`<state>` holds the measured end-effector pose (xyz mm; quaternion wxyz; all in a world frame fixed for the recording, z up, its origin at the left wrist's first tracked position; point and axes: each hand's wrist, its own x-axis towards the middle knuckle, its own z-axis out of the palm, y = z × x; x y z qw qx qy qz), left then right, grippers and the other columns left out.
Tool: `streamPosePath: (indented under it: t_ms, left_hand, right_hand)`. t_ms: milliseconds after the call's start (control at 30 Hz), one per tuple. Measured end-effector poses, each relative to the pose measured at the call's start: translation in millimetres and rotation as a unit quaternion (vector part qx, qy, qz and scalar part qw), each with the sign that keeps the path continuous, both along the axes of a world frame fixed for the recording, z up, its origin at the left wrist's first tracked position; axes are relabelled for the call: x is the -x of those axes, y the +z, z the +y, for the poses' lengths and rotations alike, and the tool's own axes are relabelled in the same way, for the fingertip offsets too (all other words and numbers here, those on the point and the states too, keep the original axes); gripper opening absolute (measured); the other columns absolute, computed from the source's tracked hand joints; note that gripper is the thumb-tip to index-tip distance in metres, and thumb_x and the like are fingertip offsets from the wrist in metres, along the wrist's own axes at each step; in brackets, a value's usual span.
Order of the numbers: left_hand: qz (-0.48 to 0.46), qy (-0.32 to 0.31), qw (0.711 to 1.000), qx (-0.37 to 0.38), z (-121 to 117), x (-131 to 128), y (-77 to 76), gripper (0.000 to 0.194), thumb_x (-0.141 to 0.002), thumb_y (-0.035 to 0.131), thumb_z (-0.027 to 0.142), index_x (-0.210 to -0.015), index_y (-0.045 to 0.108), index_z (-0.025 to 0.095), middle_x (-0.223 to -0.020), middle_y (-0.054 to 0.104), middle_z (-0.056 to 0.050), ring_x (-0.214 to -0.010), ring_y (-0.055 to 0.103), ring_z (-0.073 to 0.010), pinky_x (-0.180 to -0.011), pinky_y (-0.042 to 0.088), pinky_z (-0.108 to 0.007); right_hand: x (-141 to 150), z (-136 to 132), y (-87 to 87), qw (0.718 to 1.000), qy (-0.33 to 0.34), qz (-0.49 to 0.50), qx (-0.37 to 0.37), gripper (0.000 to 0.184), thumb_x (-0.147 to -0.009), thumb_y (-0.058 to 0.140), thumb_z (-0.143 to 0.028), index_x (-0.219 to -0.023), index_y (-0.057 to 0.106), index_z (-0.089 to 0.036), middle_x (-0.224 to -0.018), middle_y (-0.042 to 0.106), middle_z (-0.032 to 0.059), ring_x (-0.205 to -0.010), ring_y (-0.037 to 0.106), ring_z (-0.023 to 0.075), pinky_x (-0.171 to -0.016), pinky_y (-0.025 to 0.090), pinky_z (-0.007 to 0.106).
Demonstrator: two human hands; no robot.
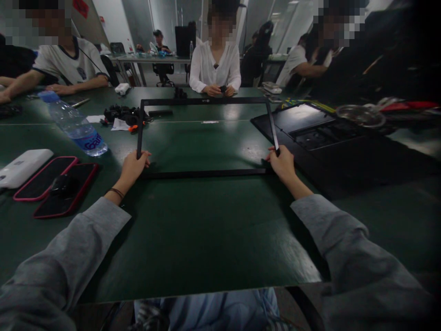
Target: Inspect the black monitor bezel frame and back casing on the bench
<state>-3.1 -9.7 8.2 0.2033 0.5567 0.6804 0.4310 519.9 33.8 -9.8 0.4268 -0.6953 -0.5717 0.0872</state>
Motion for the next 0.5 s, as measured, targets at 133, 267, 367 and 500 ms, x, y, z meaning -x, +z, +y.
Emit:
streamPosePath:
  t_ms: [133,267,367,500]
  left_hand:
    - [-0.006,0.003,1.0,0.0,-1.6,-2.1,2.1,0.023,-0.084,0.054,0.036,-0.089,0.069,0.019,-0.068,0.064,-0.001,-0.06,0.062,-0.0153,-0.066,0.049,-0.03]
    - [-0.002,0.003,1.0,-0.002,-1.0,-1.7,1.9,0.024,-0.085,0.055,0.037,-0.089,0.069,0.019,-0.068,0.065,-0.001,-0.06,0.061,-0.0155,-0.066,0.049,-0.029]
    - [-0.004,-0.001,1.0,-0.002,-0.2,-0.7,0.8,0.024,-0.085,0.055,0.038,-0.089,0.069,0.019,-0.068,0.065,-0.002,-0.06,0.061,-0.0154,-0.066,0.049,-0.03]
    - [-0.003,-0.003,1.0,0.0,0.1,0.0,0.0,0.023,-0.085,0.054,0.036,-0.089,0.069,0.019,-0.069,0.065,-0.002,-0.061,0.061,-0.0156,-0.066,0.049,-0.03]
  right_hand:
    - [0.1,-0.4,0.6,1.0,0.001,0.002,0.001,0.019,-0.081,0.052,-0.02,-0.098,0.062,-0.023,-0.077,0.07,0.0055,-0.078,0.068,0.026,-0.085,0.053,0.044]
    - [0.8,-1.2,1.9,1.0,-0.002,0.002,0.006,0.019,-0.082,0.052,-0.02,-0.098,0.061,-0.023,-0.077,0.07,0.0053,-0.078,0.068,0.0263,-0.085,0.053,0.044]
    - [1.9,-2.3,3.4,1.0,-0.002,0.001,0.008,0.018,-0.082,0.053,-0.021,-0.098,0.061,-0.023,-0.076,0.069,0.005,-0.077,0.068,0.0261,-0.085,0.053,0.044]
    - [4.5,-4.5,6.1,1.0,-0.004,-0.005,0.006,0.019,-0.082,0.052,-0.022,-0.098,0.062,-0.022,-0.077,0.069,0.0063,-0.079,0.068,0.0262,-0.085,0.053,0.043]
